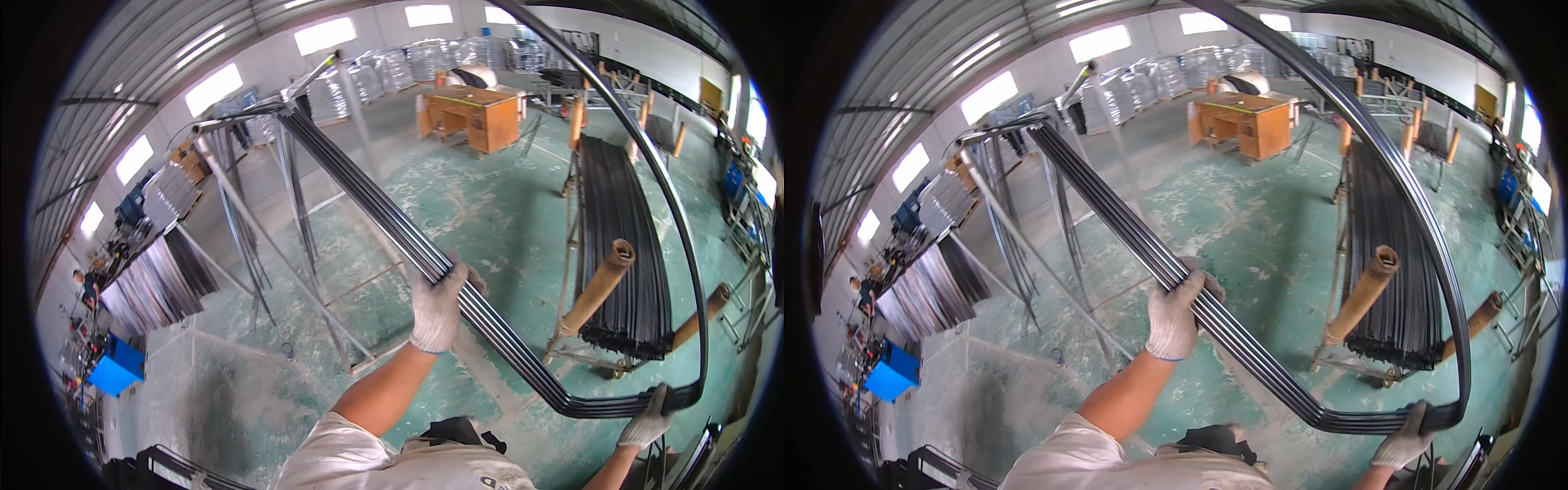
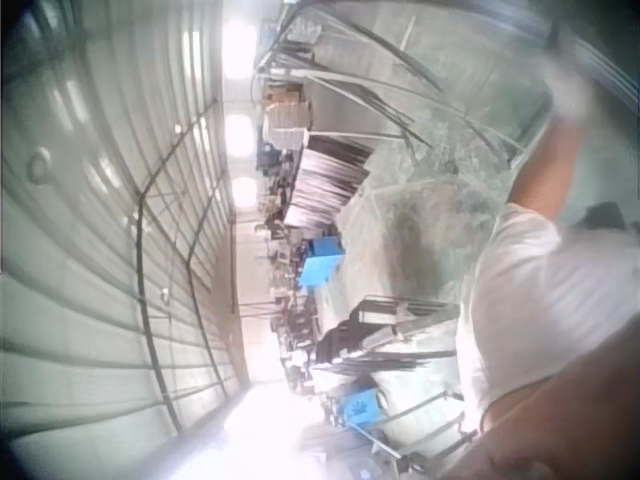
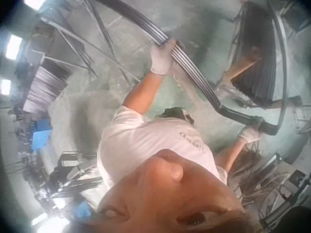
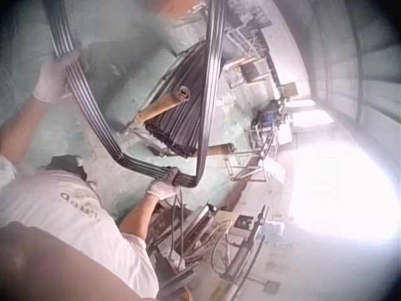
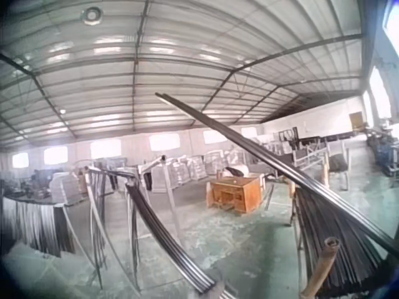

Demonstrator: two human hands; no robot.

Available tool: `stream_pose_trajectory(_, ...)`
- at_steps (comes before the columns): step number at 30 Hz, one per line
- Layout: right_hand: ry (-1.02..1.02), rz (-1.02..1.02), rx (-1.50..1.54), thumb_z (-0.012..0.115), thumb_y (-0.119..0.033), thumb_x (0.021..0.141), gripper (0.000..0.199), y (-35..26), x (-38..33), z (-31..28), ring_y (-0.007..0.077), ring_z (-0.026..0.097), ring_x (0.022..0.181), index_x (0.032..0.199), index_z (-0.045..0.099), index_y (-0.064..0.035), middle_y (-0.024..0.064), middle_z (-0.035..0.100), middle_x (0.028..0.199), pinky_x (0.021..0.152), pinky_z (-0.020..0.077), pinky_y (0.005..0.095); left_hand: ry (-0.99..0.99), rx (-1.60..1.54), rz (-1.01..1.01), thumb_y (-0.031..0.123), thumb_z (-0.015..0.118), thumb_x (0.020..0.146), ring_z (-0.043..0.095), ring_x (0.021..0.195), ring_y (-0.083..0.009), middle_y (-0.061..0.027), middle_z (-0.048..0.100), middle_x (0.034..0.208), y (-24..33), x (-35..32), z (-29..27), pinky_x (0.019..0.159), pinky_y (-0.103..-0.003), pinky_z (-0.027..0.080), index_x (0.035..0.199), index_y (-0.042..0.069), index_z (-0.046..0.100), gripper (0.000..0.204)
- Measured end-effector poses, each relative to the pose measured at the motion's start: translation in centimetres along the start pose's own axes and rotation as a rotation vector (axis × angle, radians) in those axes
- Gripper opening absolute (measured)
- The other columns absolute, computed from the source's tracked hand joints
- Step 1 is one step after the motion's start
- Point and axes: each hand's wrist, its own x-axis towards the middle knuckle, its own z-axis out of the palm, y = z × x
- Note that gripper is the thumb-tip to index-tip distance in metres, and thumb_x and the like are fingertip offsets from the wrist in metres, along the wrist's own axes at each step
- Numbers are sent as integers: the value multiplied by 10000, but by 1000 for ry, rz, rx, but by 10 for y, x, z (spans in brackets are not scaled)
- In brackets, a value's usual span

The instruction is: The person repeatedly picks up bundles of long metal rods from a rack, feeds them into a bending machine, and removes the bent rods to place them on a nearby rack. The process is repeated multiple times throughout the clip.

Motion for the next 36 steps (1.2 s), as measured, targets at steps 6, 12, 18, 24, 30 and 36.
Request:
stream_pose_trajectory(6, -286, -203, -16, 844, -266, 1089, 385, -38, -10, 166, 154, 641, 998, 1290, 722, 39, 23, 727, 1131, 953, 545, 333, 182, 11, 116, 3, 638, 1036, 733, 723, -308, -157, 721, 841, 52, 86, -84, 646, -435, 628, 1268, 16, 593, 237)
stream_pose_trajectory(12, -460, -439, -108, 786, -298, 1127, 407, -123, -51, 375, 203, 718, 1041, 1309, 768, 65, 96, 827, 1186, 1018, 559, 368, 328, -243, 189, -38, 644, 1033, 723, 750, -285, -132, 698, 919, 102, 210, -159, 708, -440, 642, 1257, 13, 591, 235)
stream_pose_trajectory(18, -670, -687, -283, 765, -276, 1070, 395, -310, -162, 574, 354, 774, 1032, 1301, 754, 44, 216, 833, 1135, 976, 576, 436, 327, -394, 273, -3, 572, 1076, 704, 894, -356, -154, 684, 944, 175, 316, -269, 961, -543, 616, 1114, 4, 621, 63)
stream_pose_trajectory(24, -1109, -870, -138, 696, -257, 1100, 431, -447, -326, 710, 400, 776, 1116, 1429, 686, 20, 248, 795, 1202, 1019, 601, 464, 460, -613, 272, 82, 519, 1138, 732, 1006, -357, -167, 729, 1006, 206, 390, -387, 1017, -538, 610, 1100, -35, 660, 187)
stream_pose_trajectory(30, -1508, -1111, -343, 689, -92, 992, 564, -400, -486, 758, 436, 799, 1118, 1528, 582, 42, 287, 784, 1243, 962, 666, 499, 503, -599, 366, 149, 536, 1152, 776, 1043, -360, -200, 803, 1142, 226, 378, -487, 1039, -538, 641, 1193, -45, 712, 266)
stream_pose_trajectory(36, -1576, -912, 54, 754, -226, 1017, 452, -268, -529, 771, 511, 742, 1215, 1364, 603, 20, 336, 741, 1311, 999, 618, 552, 159, -439, 274, 310, 720, 1095, 717, 1002, -276, -118, 756, 1084, 156, 336, -506, 957, -434, 596, 1134, 15, 730, 298)
